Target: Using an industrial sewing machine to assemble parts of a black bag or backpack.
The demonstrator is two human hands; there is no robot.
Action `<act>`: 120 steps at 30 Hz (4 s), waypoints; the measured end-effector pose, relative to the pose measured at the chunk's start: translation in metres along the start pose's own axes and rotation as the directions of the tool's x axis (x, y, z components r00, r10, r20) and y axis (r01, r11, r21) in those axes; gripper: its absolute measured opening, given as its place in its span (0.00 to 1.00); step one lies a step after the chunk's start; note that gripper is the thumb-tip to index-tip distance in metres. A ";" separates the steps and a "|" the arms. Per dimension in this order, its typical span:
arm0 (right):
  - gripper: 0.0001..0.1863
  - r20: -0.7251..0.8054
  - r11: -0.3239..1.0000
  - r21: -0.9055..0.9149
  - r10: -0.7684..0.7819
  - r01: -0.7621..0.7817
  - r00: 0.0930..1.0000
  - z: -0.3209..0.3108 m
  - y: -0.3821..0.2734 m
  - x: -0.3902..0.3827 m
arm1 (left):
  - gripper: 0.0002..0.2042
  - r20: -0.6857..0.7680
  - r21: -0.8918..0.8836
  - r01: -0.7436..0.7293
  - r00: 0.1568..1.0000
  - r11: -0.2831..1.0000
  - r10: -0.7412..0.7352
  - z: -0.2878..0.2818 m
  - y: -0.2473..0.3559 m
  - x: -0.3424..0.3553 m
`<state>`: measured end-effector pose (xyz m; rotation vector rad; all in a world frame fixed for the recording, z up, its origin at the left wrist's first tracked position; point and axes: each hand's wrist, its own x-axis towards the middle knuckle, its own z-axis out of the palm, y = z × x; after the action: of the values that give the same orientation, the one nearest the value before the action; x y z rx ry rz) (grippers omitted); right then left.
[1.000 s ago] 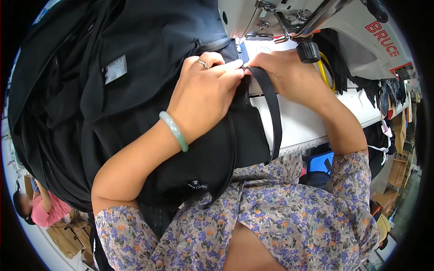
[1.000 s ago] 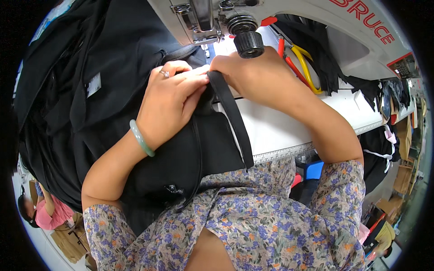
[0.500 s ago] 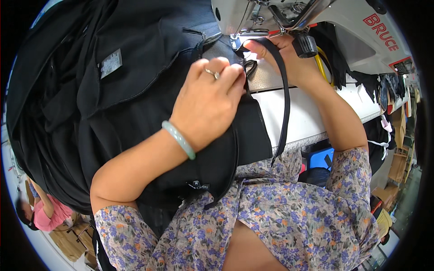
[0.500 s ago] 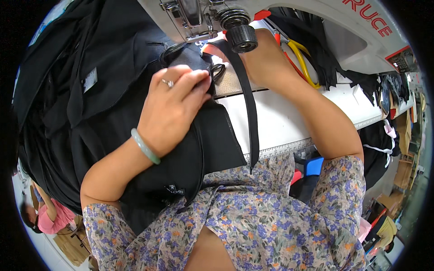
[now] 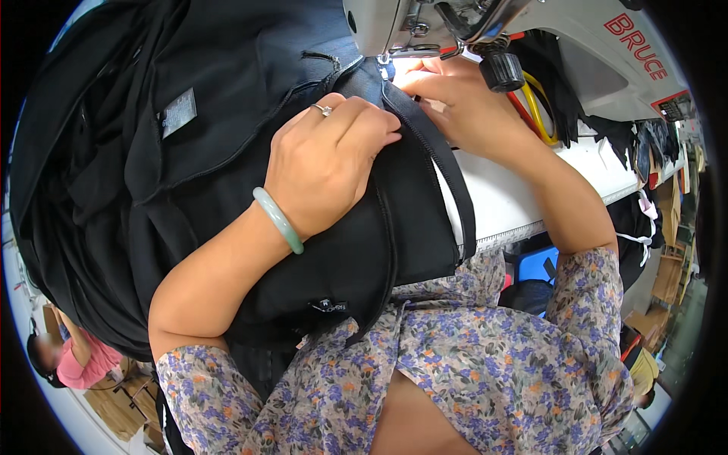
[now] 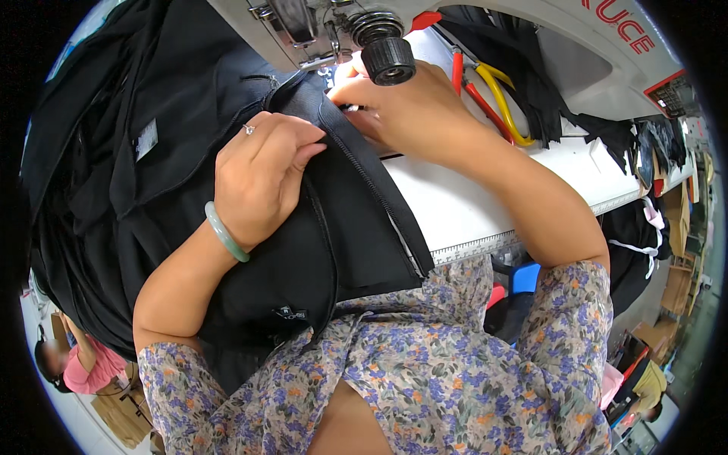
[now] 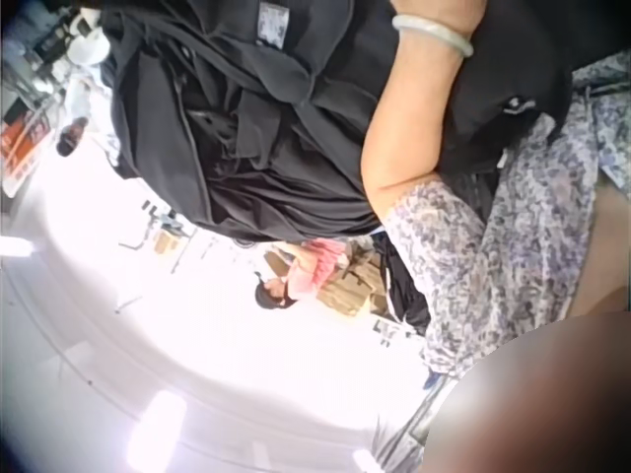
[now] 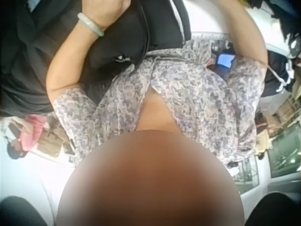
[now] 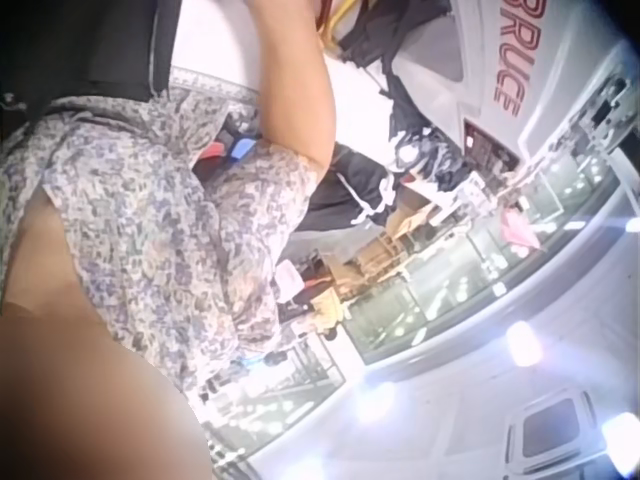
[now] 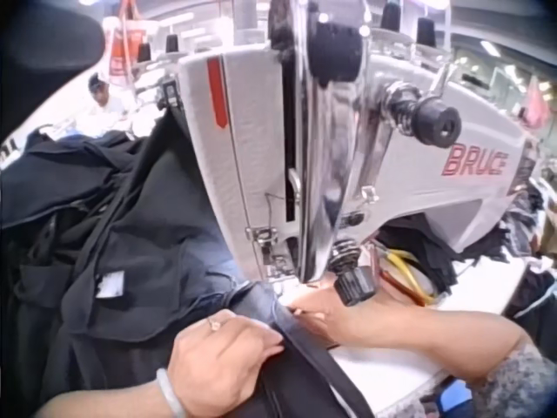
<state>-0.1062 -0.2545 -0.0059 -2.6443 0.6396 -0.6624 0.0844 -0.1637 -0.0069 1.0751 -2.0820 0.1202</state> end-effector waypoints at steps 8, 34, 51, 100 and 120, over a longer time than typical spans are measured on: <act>0.16 0.109 0.879 -0.394 -0.245 0.268 0.963 -0.010 -0.007 0.000 | 0.06 0.151 0.010 -0.043 0.988 0.999 0.041 -0.004 0.006 -0.004; 0.08 -0.083 0.978 0.063 0.202 -0.197 0.976 -0.009 -0.006 -0.004 | 0.28 0.398 0.167 0.160 0.892 0.973 -0.215 -0.008 0.020 -0.014; 0.11 -0.065 0.963 -0.217 -0.175 0.158 0.982 -0.016 -0.007 0.002 | 0.26 0.379 0.172 0.133 0.906 0.976 -0.190 -0.006 0.016 -0.013; 0.10 -0.008 0.997 0.011 -0.073 0.073 0.997 -0.013 -0.001 -0.004 | 0.16 0.275 0.159 0.095 0.952 0.983 -0.137 -0.005 0.000 -0.003; 0.09 0.161 0.970 -0.188 -0.123 0.153 0.979 -0.013 -0.002 -0.003 | 0.10 0.242 0.127 0.026 0.969 0.992 -0.057 0.000 -0.018 0.005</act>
<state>-0.1143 -0.2538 0.0046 -2.9121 0.5059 -0.4530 0.0958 -0.1788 -0.0079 1.2617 -2.2954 0.1001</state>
